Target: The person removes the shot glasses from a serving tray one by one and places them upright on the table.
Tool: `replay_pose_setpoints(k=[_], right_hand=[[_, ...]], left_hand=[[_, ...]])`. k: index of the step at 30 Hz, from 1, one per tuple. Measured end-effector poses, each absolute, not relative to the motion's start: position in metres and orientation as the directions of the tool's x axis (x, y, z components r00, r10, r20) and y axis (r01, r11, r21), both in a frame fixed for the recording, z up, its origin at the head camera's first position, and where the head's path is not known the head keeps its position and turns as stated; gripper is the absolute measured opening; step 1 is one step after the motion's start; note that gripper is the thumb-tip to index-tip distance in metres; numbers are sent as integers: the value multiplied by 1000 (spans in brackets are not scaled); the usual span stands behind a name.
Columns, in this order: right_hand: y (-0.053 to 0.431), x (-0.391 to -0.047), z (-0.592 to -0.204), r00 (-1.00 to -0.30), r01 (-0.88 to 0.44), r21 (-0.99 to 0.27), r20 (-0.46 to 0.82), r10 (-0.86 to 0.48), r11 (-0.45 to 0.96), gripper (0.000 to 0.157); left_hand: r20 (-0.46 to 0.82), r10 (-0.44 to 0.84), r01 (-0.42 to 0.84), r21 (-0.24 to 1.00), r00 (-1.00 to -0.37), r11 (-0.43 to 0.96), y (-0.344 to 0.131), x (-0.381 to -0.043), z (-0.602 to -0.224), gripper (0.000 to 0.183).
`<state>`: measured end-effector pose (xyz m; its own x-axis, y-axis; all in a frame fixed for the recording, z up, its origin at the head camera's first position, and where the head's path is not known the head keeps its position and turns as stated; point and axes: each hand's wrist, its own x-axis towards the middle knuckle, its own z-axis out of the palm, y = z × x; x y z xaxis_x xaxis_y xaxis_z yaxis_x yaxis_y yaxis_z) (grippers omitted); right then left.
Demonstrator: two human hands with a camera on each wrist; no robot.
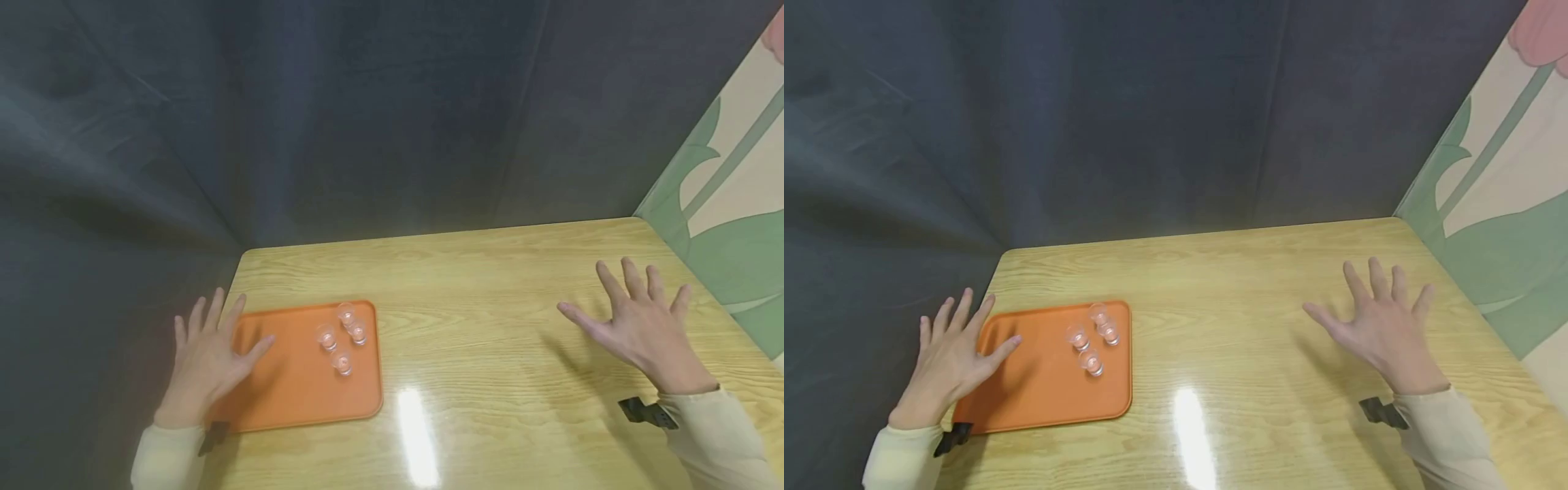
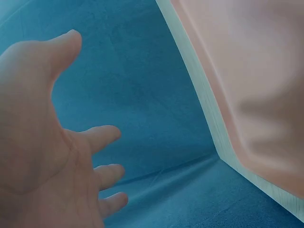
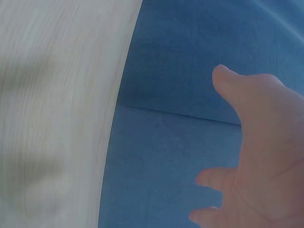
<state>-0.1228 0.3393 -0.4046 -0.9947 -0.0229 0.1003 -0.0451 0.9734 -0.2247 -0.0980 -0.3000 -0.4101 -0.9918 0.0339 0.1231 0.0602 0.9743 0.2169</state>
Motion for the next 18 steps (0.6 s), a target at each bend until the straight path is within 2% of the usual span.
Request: replay_pose_setpoints(k=[8, 12, 18], right_hand=[[329, -124, -412, -992, -59, -251, 125, -28, 966, 104], [312, -126, -415, -979, -116, -364, 197, -46, 924, 94], [281, -128, -416, -958, -229, -528, 271, -93, 818, 74]], left_hand=[[139, 36, 65, 214, -990, 975, -300, -98, -413, 98], [158, 43, 78, 226, -986, 971, -299, -100, -418, 94], [213, 32, 98, 307, -977, 947, -297, -107, -428, 75]])
